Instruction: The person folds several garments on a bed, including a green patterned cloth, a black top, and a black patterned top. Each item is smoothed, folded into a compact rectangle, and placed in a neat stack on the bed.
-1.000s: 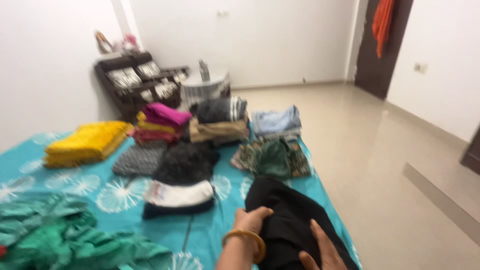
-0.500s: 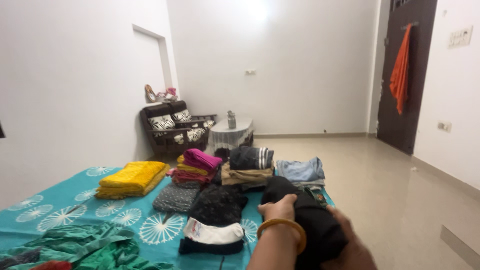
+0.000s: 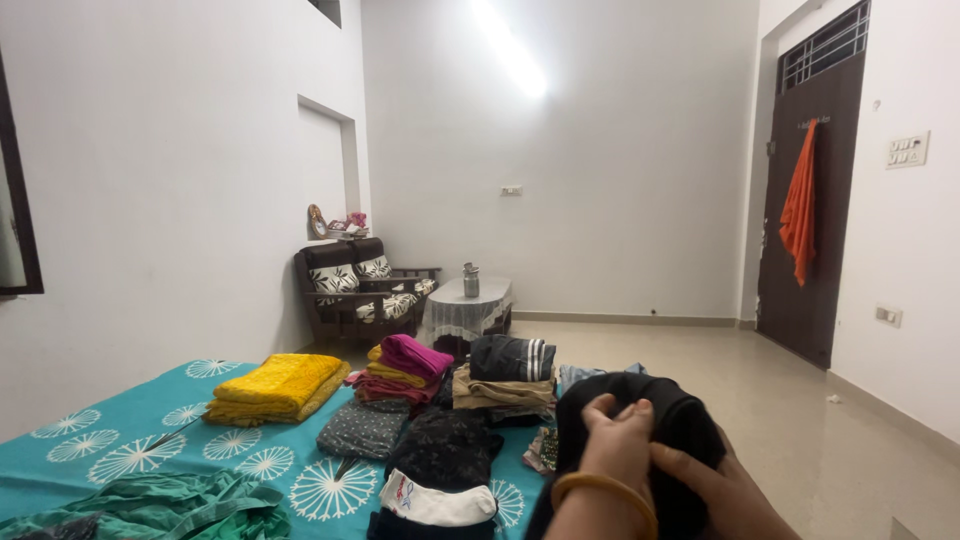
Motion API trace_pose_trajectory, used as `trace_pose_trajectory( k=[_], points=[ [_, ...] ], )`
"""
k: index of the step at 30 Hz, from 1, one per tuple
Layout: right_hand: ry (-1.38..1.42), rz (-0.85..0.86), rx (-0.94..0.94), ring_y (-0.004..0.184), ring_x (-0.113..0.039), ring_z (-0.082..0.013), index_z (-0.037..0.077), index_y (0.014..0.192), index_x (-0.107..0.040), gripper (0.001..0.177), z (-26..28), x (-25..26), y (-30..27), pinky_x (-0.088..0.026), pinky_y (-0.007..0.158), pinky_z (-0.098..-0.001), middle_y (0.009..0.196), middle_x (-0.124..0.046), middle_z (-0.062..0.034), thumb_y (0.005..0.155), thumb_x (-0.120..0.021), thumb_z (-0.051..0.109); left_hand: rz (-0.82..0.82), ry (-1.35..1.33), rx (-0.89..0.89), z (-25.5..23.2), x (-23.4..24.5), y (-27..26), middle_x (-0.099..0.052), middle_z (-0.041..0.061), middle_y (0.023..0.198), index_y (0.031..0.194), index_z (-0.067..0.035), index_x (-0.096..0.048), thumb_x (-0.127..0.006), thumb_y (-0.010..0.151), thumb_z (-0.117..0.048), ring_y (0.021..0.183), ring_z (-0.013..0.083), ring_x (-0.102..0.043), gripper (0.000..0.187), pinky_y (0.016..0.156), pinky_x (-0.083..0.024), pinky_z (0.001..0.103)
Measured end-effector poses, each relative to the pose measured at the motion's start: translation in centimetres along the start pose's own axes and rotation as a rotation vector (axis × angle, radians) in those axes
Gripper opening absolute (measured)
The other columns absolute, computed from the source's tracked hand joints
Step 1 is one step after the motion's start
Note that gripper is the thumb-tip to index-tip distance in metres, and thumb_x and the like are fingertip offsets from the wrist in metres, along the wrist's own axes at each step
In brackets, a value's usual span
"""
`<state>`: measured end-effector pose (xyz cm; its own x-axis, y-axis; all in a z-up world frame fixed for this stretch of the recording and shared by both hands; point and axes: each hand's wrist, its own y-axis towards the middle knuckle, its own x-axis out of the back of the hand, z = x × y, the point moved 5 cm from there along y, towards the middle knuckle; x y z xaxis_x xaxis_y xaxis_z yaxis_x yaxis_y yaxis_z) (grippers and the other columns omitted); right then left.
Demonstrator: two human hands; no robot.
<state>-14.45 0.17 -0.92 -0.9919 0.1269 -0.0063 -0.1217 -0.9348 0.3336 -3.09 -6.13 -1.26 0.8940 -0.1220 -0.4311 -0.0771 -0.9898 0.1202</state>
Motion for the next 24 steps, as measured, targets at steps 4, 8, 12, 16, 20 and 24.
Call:
trace_pose_trajectory(
  k=[4,8,12,16,20,24],
  points=[
    [0.245,-0.191,-0.203,0.113,-0.067,-0.0293,-0.003,0.138,-0.061,0.058,1.1,0.6,-1.6,-0.053,0.094,-0.0427,0.122,-0.072,-0.0179,0.088,-0.072,0.025,0.092,0.254,0.054,-0.6,-2.3,-0.9,-0.050,0.022,0.153,0.157,-0.019,-0.017,-0.052,0.098,-0.052,0.145,0.0329,-0.042,0.076,0.119,-0.031,0.043],
    [0.357,-0.308,-0.216,0.100,-0.071,-0.0294,0.000,0.128,-0.064,0.044,4.0,0.8,-2.5,-0.059,0.082,-0.0413,0.112,-0.073,-0.0154,0.089,-0.068,0.019,0.251,0.256,0.040,-2.5,-3.2,-4.2,-0.042,0.021,0.157,0.161,-0.023,-0.010,-0.046,0.099,-0.061,0.150,0.0327,-0.033,0.081,0.123,-0.028,0.045],
    [0.261,-0.343,-0.149,0.095,-0.070,-0.0333,-0.002,0.125,-0.064,0.041,7.1,0.5,-2.6,-0.058,0.078,-0.0443,0.110,-0.071,-0.0194,0.086,-0.072,0.011,0.270,0.069,-0.092,-4.3,-1.8,-5.8,-0.055,0.017,0.147,0.154,-0.022,-0.023,-0.054,0.098,-0.049,0.138,0.0296,-0.051,0.069,0.109,-0.044,0.042],
    [0.224,-0.339,-0.128,0.095,-0.070,-0.0313,0.002,0.127,-0.063,0.043,9.4,-1.0,-1.7,-0.060,0.077,-0.0445,0.112,-0.071,-0.0167,0.086,-0.070,0.010,0.050,-0.062,-0.032,-5.3,2.3,-5.5,-0.066,0.011,0.124,0.143,-0.016,-0.041,-0.053,0.099,-0.042,0.106,0.0226,-0.063,0.053,0.085,-0.054,0.038],
    [0.148,-0.335,-0.246,0.103,-0.072,-0.0290,0.001,0.129,-0.062,0.041,10.0,-1.8,0.2,-0.060,0.088,-0.0397,0.119,-0.072,-0.0170,0.091,-0.067,0.016,-0.315,-0.287,0.241,-5.5,8.0,-6.7,-0.070,0.007,0.108,0.131,-0.014,-0.052,-0.044,0.105,-0.035,0.093,0.0164,-0.068,0.034,0.082,-0.058,0.032],
    [0.200,-0.313,-0.267,0.109,-0.071,-0.0312,-0.002,0.130,-0.059,0.043,8.4,-3.8,3.0,-0.060,0.096,-0.0409,0.123,-0.070,-0.0210,0.092,-0.066,0.016,-0.503,-0.236,0.274,-5.8,10.7,-7.6,-0.068,0.003,0.105,0.124,-0.013,-0.060,-0.045,0.106,-0.031,0.091,0.0129,-0.065,0.029,0.079,-0.054,0.028]
  ],
)
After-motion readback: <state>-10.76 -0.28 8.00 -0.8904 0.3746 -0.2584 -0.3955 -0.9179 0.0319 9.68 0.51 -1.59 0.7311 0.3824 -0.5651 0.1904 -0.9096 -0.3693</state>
